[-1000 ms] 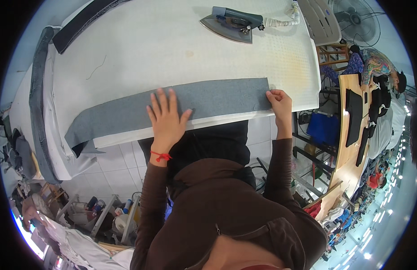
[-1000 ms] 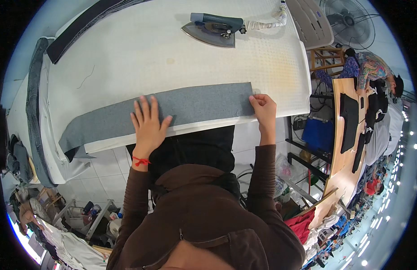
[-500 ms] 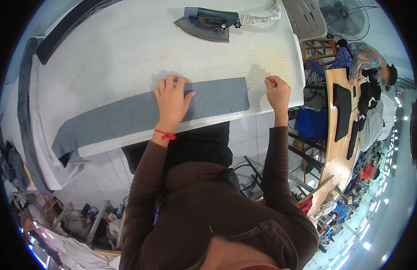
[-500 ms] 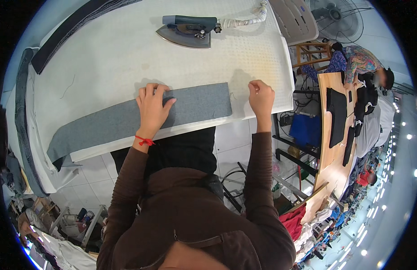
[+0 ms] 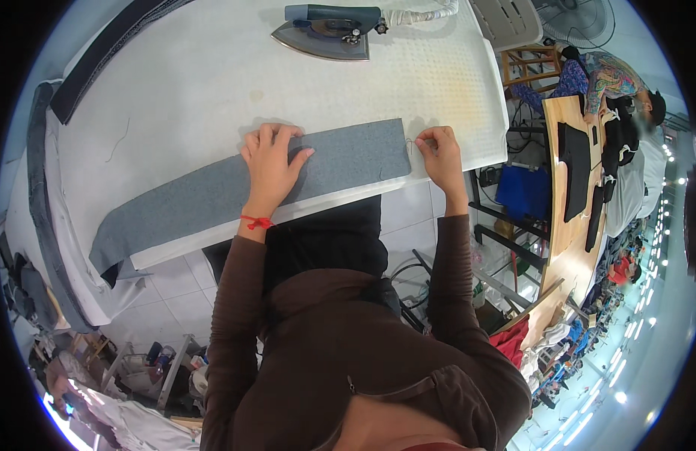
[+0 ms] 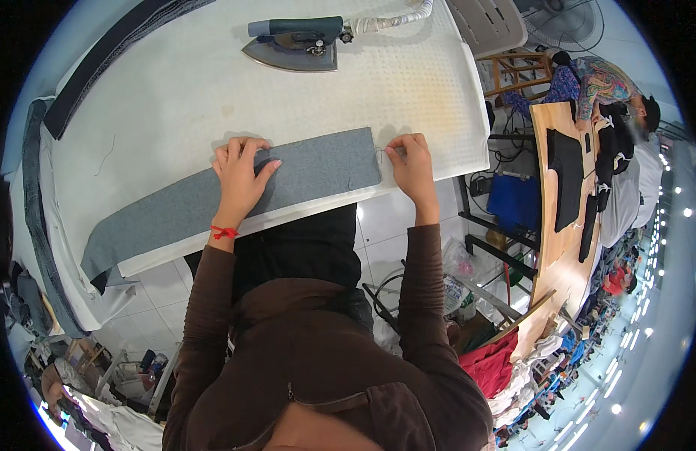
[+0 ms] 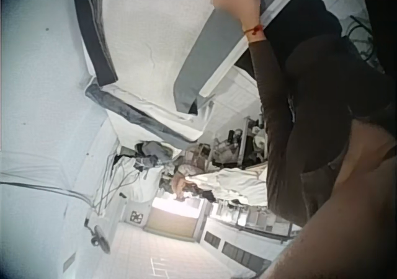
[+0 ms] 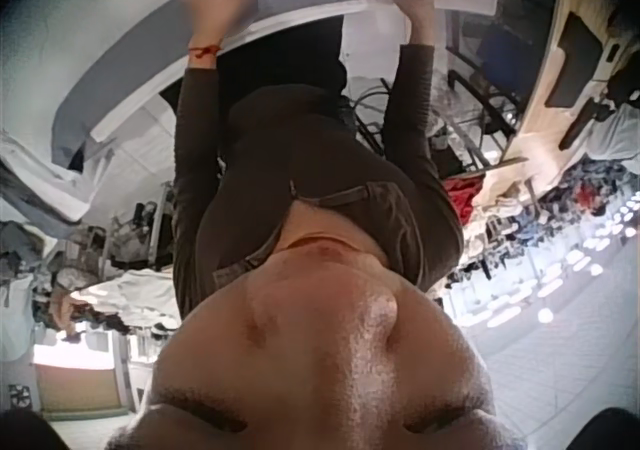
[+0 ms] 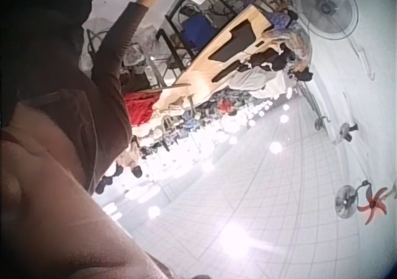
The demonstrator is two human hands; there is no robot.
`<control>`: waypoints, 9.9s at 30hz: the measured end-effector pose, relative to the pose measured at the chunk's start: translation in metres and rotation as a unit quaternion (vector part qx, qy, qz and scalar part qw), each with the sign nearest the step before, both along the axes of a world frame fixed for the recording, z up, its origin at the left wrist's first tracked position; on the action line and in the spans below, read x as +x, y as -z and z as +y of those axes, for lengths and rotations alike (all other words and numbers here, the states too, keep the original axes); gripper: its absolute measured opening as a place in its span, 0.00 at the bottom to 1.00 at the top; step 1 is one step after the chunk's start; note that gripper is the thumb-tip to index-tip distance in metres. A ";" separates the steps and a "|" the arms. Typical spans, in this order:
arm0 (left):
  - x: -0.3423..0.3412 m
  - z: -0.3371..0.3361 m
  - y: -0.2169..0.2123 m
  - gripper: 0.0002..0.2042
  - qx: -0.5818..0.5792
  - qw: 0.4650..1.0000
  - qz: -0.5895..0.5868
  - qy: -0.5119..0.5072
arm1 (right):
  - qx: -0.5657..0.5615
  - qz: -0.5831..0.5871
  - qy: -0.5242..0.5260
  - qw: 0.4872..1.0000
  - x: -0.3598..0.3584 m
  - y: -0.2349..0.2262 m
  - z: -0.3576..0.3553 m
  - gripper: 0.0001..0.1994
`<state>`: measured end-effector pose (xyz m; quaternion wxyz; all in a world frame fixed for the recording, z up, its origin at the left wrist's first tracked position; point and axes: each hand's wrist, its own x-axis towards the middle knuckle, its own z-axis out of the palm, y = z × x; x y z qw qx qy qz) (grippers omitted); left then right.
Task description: The person irons a long strip of gray fabric on a white ironing board, repeatedly folding and pressing sections with a steam iron. They adjust the fabric edges and reposition the strip multiple times to ensure even pressing along its length.
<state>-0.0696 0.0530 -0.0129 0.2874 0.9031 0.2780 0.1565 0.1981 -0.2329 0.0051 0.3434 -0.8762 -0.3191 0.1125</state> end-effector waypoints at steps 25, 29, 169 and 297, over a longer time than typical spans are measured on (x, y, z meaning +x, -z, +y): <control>0.097 -0.024 -0.004 0.05 -0.029 0.984 -0.093 0.151 | 0.003 -0.135 -0.267 0.954 0.031 -0.025 0.073 0.06; 0.102 -0.032 0.002 0.07 -0.011 0.976 -0.134 0.169 | 0.015 -0.160 -0.265 0.951 0.028 -0.022 0.072 0.06; 0.091 -0.107 -0.002 0.32 0.137 0.978 -0.008 0.154 | -0.018 -0.007 0.142 0.990 -0.008 0.007 0.060 0.17; 0.089 -0.041 -0.019 0.27 0.280 0.924 0.037 0.259 | -0.132 0.022 0.000 0.991 0.022 0.013 0.057 0.13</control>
